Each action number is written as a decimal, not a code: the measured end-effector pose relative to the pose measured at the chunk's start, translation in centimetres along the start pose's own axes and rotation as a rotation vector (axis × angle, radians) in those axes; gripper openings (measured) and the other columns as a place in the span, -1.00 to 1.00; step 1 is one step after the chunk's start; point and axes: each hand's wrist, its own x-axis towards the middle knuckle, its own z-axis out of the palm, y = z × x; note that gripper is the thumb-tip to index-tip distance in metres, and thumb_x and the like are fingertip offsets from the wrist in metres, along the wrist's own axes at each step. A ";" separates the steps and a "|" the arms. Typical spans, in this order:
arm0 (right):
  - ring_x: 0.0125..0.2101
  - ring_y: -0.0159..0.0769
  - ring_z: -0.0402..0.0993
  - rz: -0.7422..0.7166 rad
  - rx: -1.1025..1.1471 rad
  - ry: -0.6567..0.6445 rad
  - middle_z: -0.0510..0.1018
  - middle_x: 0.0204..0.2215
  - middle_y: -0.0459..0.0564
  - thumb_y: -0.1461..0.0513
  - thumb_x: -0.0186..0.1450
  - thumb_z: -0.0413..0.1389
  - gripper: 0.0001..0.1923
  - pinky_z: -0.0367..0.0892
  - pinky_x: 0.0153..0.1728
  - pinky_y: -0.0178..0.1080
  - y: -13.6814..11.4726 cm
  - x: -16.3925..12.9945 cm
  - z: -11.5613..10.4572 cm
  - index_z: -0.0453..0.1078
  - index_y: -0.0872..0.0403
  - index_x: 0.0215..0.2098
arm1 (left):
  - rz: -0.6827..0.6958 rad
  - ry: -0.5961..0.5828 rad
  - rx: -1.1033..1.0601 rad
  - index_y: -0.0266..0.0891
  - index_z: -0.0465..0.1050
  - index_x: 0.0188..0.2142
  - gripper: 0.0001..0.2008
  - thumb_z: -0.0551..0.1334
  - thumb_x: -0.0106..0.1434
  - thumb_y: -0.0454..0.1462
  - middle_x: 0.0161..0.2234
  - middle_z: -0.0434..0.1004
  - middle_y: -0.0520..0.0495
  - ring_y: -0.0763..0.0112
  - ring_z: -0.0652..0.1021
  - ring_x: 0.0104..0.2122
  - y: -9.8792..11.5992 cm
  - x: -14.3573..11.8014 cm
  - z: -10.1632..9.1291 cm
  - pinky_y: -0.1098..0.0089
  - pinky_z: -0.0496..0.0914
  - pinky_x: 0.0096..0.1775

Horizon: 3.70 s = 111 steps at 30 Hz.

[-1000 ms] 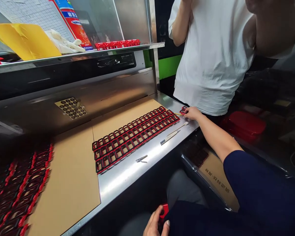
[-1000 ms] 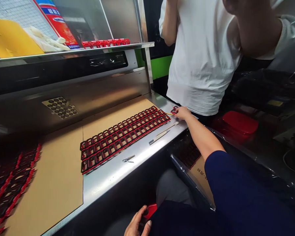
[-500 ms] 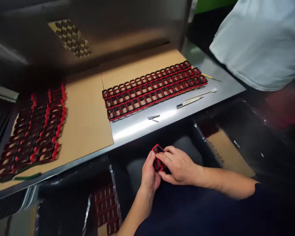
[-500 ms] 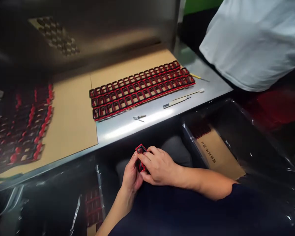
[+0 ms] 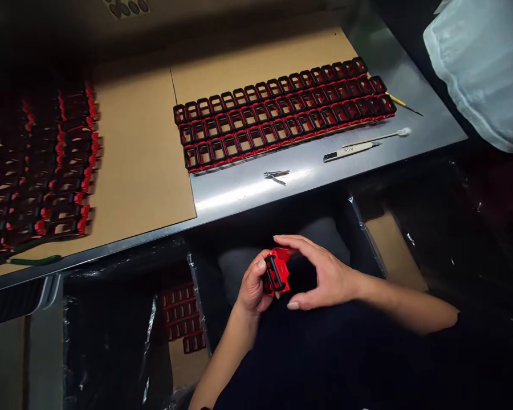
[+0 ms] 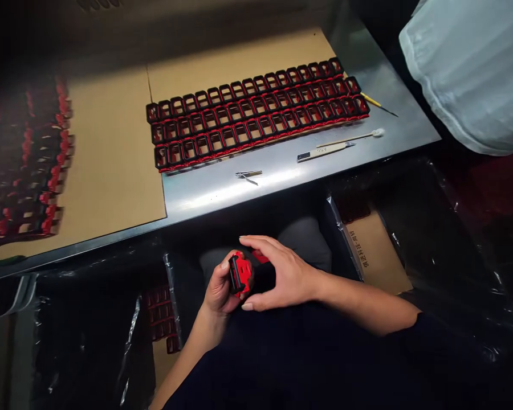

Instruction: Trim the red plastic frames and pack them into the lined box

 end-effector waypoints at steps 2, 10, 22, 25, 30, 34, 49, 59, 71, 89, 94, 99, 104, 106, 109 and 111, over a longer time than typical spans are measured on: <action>0.17 -0.07 0.39 0.111 0.173 -0.096 0.39 0.20 0.20 0.02 0.02 0.42 0.00 0.34 0.16 -0.04 0.4 0.2 0.2 0.14 0.05 0.32 | -0.049 -0.031 0.017 -0.26 0.48 -0.30 -0.47 0.47 -0.10 0.08 -0.56 0.51 0.05 0.50 0.42 -0.71 -0.4 -0.2 0.2 0.51 0.31 -0.68; 0.14 -0.10 0.41 0.222 0.269 -0.119 0.47 0.12 0.12 0.12 0.01 0.42 -0.16 0.30 0.17 -0.05 0.6 0.5 0.4 0.31 0.03 0.22 | -0.098 -0.011 0.117 -0.30 0.48 -0.32 -0.48 0.43 0.00 0.11 -0.54 0.55 -0.02 0.44 0.51 -0.59 -0.3 -0.9 0.3 0.47 0.39 -0.54; 0.22 -0.11 0.33 0.213 0.295 -0.111 0.42 0.19 0.11 0.18 0.07 0.39 -0.13 0.22 0.23 -0.03 1.3 -0.3 0.2 0.22 -0.04 0.30 | -0.071 -0.008 0.316 -0.30 0.57 -0.18 -0.64 0.38 0.19 -0.06 -0.47 0.56 -0.02 0.48 0.50 -0.53 1.4 -2.8 0.2 0.47 0.40 -0.42; 0.26 -0.10 0.28 0.200 0.268 -0.133 0.40 0.20 0.13 0.17 0.07 0.40 -0.13 0.21 0.25 -0.01 1.3 -0.4 0.2 0.22 -0.04 0.30 | -0.031 -0.008 0.437 -0.25 0.54 -0.04 -0.60 0.34 0.23 -0.06 -0.38 0.59 -0.04 0.47 0.49 -0.49 1.6 -3.6 -0.1 0.46 0.40 -0.40; 0.28 -0.07 0.24 0.173 0.222 -0.159 0.43 0.19 0.13 0.17 0.07 0.38 -0.14 0.22 0.24 0.04 1.2 -0.4 0.3 0.21 -0.02 0.30 | 0.126 -0.058 0.683 -0.22 0.51 0.06 -0.51 0.32 0.20 -0.03 -0.13 0.61 -0.14 0.19 0.56 -0.15 2.3 -4.7 0.3 0.29 0.42 -0.06; 0.28 -0.06 0.24 0.142 0.192 -0.154 0.41 0.20 0.16 0.25 0.07 0.34 -0.14 0.22 0.24 0.05 1.2 -0.5 0.3 0.20 0.00 0.31 | 0.110 -0.087 0.812 -0.19 0.46 0.10 -0.46 0.38 0.15 -0.07 -0.12 0.61 -0.11 0.16 0.56 -0.13 2.8 -5.0 1.2 0.29 0.41 -0.06; 0.17 -0.10 0.38 0.269 0.441 -0.200 0.40 0.20 0.16 0.26 0.13 0.28 -0.19 0.35 0.12 -0.02 1.0 -0.5 -1.5 0.16 0.03 0.32 | 0.123 0.011 0.853 -0.21 0.46 0.08 -0.48 0.40 0.15 -0.13 -0.22 0.68 -0.08 0.28 0.62 -0.29 2.4 -5.4 1.7 0.39 0.46 -0.21; -0.42 -0.45 0.39 0.492 0.726 -0.163 0.51 -0.36 -0.04 0.20 0.22 0.23 -0.74 0.32 -0.39 -0.38 -0.3 -0.3 -2.1 0.48 0.17 -0.15 | 0.281 0.118 0.921 -0.09 0.56 0.00 -0.46 0.49 -0.02 -0.28 -0.14 0.69 -0.05 0.16 0.66 -0.19 2.1 -5.4 1.4 0.27 0.51 -0.10; -0.36 -0.40 0.45 0.387 0.720 -0.152 0.53 -0.31 -0.02 0.24 0.23 0.22 -0.82 0.36 -0.33 -0.33 -0.7 -0.1 -1.5 0.49 0.16 -0.21 | 0.479 0.049 1.100 0.00 0.51 0.07 -0.51 0.39 0.13 -0.32 -0.13 0.62 -0.05 0.25 0.61 -0.17 1.5 -5.2 0.7 0.31 0.49 -0.09; -0.25 -0.29 0.55 0.127 0.409 0.022 0.62 -0.30 0.04 0.23 0.22 0.33 -0.88 0.47 -0.17 -0.21 -0.3 -0.4 -0.6 0.59 0.11 -0.28 | 0.453 0.186 1.094 -0.09 0.34 0.22 -0.40 0.37 0.18 -0.24 0.02 0.54 -0.14 0.25 0.59 -0.17 1.5 -5.2 -0.2 0.27 0.48 -0.07; -0.19 -0.23 0.55 0.029 0.303 0.022 0.63 -0.26 0.06 0.22 0.23 0.33 -0.89 0.48 -0.11 -0.12 0.2 -0.5 -0.3 0.58 0.07 -0.27 | 0.359 0.122 0.950 -0.14 0.26 0.27 -0.28 0.40 0.14 -0.16 0.17 0.42 -0.23 0.13 0.56 -0.03 1.2 -5.5 -0.1 0.22 0.44 0.02; -0.10 -0.19 0.52 -0.015 0.212 0.039 0.61 -0.17 0.10 0.26 0.25 0.30 -0.92 0.47 -0.05 -0.08 0.5 -0.8 0.0 0.57 0.08 -0.28 | 0.402 0.142 0.936 -0.11 0.23 0.27 -0.20 0.47 0.06 -0.20 0.25 0.34 -0.24 0.03 0.50 0.12 1.0 -5.2 0.4 0.18 0.43 0.11; -0.07 -0.17 0.52 -0.062 0.159 0.075 0.59 -0.12 0.12 0.31 0.24 0.28 -0.96 0.47 -0.05 -0.08 0.7 -0.8 0.2 0.55 0.09 -0.30 | 0.559 0.055 0.969 -0.03 0.16 0.28 -0.25 0.41 0.16 -0.21 0.26 0.35 -0.21 0.16 0.59 0.03 0.8 -4.8 0.9 0.23 0.56 -0.04; -0.05 -0.17 0.51 -0.080 0.155 0.091 0.58 -0.11 0.12 0.31 0.24 0.29 -0.95 0.47 -0.03 -0.08 0.6 -0.7 0.3 0.54 0.08 -0.31 | 0.609 0.055 1.007 -0.02 0.14 0.29 -0.25 0.40 0.18 -0.21 0.25 0.36 -0.20 0.17 0.58 0.05 0.8 -4.7 0.9 0.23 0.56 -0.03; -0.06 -0.16 0.51 -0.092 0.149 0.106 0.57 -0.11 0.12 0.31 0.22 0.31 -0.93 0.47 -0.03 -0.08 0.6 -0.5 0.4 0.53 0.09 -0.32 | 0.678 0.096 1.098 -0.05 0.14 0.30 -0.24 0.40 0.16 -0.20 0.21 0.41 -0.20 0.12 0.54 0.11 0.9 -4.6 0.9 0.14 0.52 0.06; -0.06 -0.16 0.51 -0.084 0.145 0.102 0.56 -0.12 0.11 0.31 0.20 0.32 -0.91 0.46 -0.04 -0.08 0.6 -0.4 0.5 0.51 0.09 -0.33 | 0.718 0.118 1.150 -0.07 0.15 0.30 -0.24 0.39 0.16 -0.21 0.19 0.44 -0.21 0.11 0.54 0.10 0.9 -4.6 0.9 0.10 0.50 0.08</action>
